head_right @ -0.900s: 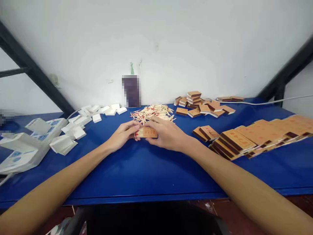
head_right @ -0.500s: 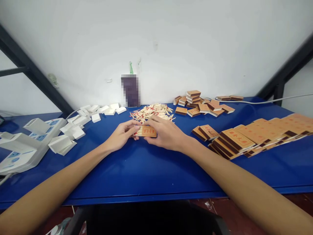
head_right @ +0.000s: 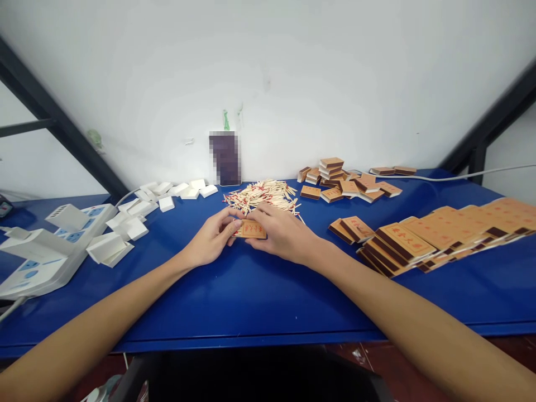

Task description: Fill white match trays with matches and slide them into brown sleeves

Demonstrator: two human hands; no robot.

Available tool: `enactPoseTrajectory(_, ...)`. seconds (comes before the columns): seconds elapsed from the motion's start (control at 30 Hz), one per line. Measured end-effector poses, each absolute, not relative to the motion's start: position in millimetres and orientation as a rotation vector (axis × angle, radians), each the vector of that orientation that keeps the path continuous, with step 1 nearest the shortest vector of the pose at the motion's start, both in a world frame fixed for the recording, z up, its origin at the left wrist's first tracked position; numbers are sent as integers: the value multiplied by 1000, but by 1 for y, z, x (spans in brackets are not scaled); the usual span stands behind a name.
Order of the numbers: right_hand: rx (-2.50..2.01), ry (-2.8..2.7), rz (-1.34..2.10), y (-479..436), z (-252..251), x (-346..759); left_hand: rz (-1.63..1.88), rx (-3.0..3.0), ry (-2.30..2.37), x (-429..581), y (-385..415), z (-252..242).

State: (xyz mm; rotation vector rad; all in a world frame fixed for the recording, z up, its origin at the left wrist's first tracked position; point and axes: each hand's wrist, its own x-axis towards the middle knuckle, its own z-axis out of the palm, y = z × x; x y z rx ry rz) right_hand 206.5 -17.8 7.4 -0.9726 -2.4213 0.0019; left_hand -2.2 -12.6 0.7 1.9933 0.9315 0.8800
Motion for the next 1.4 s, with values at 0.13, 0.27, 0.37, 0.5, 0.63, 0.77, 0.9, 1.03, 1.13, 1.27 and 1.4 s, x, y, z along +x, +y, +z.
enactPoseTrajectory(0.13,-1042,-2422,-61,-20,8,205,897,2029,949,-4,-13,1)
enactPoseTrajectory(0.27,-1087,-2421,-120,-17,8,208,868,2008,917,-8,-9,1)
enactPoseTrajectory(0.37,-1095,-2419,-133,-15,8,209,860,1968,894,-9,-6,-2)
enactPoseTrajectory(0.5,-1046,-2406,-65,-15,8,208,873,1887,862,-8,-5,-5)
enactPoseTrajectory(0.63,-1021,-2389,-4,-17,9,206,870,1896,855,-7,-6,-3)
enactPoseTrajectory(0.77,-1018,-2388,12,-18,8,205,833,1885,877,-6,-9,-1)
enactPoseTrajectory(0.9,-985,-2399,11,-18,6,205,795,1870,838,-7,-7,-3)
enactPoseTrajectory(1.03,-956,-2402,19,-17,4,206,782,1858,772,-10,-5,-4)
enactPoseTrajectory(1.13,-886,-2393,3,-16,4,207,771,1763,704,-12,-3,-1)
enactPoseTrajectory(1.27,-735,-2349,-15,-16,6,207,744,1559,598,-13,-2,2)
enactPoseTrajectory(1.4,-631,-2296,-10,-21,11,205,744,1443,539,-11,-6,3)
